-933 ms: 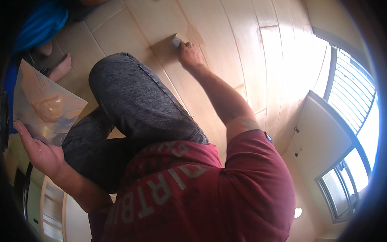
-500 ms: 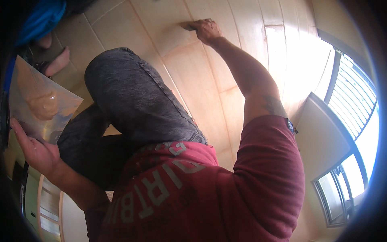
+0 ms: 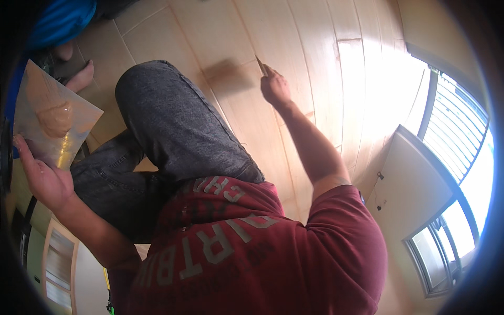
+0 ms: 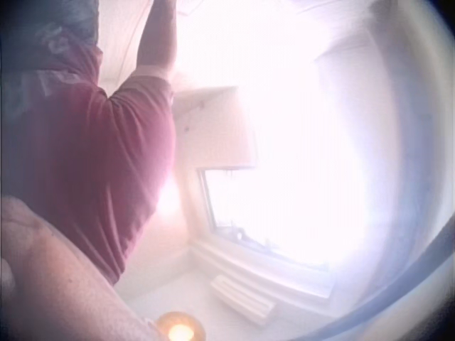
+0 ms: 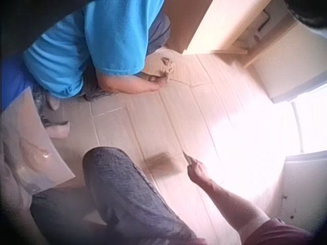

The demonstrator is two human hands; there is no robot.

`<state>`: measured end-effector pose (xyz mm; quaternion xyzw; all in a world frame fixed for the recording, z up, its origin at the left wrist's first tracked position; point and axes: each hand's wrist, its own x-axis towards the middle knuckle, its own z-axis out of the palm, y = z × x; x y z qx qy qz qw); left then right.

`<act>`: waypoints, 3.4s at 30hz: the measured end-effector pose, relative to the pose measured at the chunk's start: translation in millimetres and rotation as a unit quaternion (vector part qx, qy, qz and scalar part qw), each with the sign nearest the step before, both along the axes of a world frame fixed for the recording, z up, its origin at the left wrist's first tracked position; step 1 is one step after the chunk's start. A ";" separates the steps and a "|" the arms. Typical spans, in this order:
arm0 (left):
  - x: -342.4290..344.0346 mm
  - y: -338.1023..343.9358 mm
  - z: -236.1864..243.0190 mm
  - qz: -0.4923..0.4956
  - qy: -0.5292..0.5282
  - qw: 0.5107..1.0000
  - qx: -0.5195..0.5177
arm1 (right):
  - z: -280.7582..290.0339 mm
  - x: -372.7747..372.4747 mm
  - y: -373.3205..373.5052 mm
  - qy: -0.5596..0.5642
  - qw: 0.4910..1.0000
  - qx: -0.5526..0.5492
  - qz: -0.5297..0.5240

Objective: The person scoops grout from a hawk onto a trowel and applies it to the gaps between floor tiles. They then use a rubber float to press and smooth the grout into the joints, working across multiple tile sections while kneeling.

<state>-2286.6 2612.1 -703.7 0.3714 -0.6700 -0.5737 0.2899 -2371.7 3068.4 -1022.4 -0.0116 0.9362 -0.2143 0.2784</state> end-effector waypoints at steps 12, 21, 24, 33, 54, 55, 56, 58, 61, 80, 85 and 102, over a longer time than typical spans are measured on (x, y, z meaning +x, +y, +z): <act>21.5 -15.8 -15.5 -0.085 -0.076 0.979 -0.170 | -55.1 24.3 -83.1 0.061 0.996 0.031 0.058; 1.3 -2.2 -12.6 -0.060 0.008 0.998 0.018 | -48.6 84.7 -158.0 -0.031 0.991 -0.075 0.102; -0.1 0.1 -11.8 -0.028 -0.035 0.998 -0.049 | -27.3 80.0 -145.4 -0.025 0.994 -0.084 0.073; 40.0 -38.7 -24.7 -0.126 -0.049 0.974 -0.181 | -54.6 -15.0 -50.0 0.068 0.997 0.026 -0.036; 9.8 3.0 0.3 0.038 -0.032 0.997 0.064 | -7.5 38.5 -55.0 0.046 0.984 -0.166 0.053; 9.7 2.7 0.1 0.036 -0.040 0.997 0.061 | -8.1 35.8 -51.8 0.081 0.983 -0.125 0.105; 10.5 1.9 0.1 0.034 -0.046 0.997 0.060 | -10.8 33.5 -50.6 0.122 0.975 -0.093 0.164; 13.5 -0.2 -1.5 0.041 -0.052 0.996 0.058 | -20.6 26.7 -45.5 0.182 0.953 -0.036 0.240; 20.2 -0.7 -2.5 0.055 -0.054 0.995 0.061 | -41.6 19.2 -39.7 0.224 0.935 0.027 0.273; 7.1 14.7 -8.4 0.025 -0.064 0.998 -0.003 | -56.1 27.4 -82.2 0.043 0.998 0.055 -0.007; 4.7 13.5 -6.6 0.019 -0.042 0.998 0.044 | -49.2 51.3 -113.5 0.048 0.998 -0.006 0.026; -28.8 58.6 -62.6 -0.108 0.045 0.852 0.511 | 98.7 -15.6 -73.2 0.124 0.934 -0.330 -0.053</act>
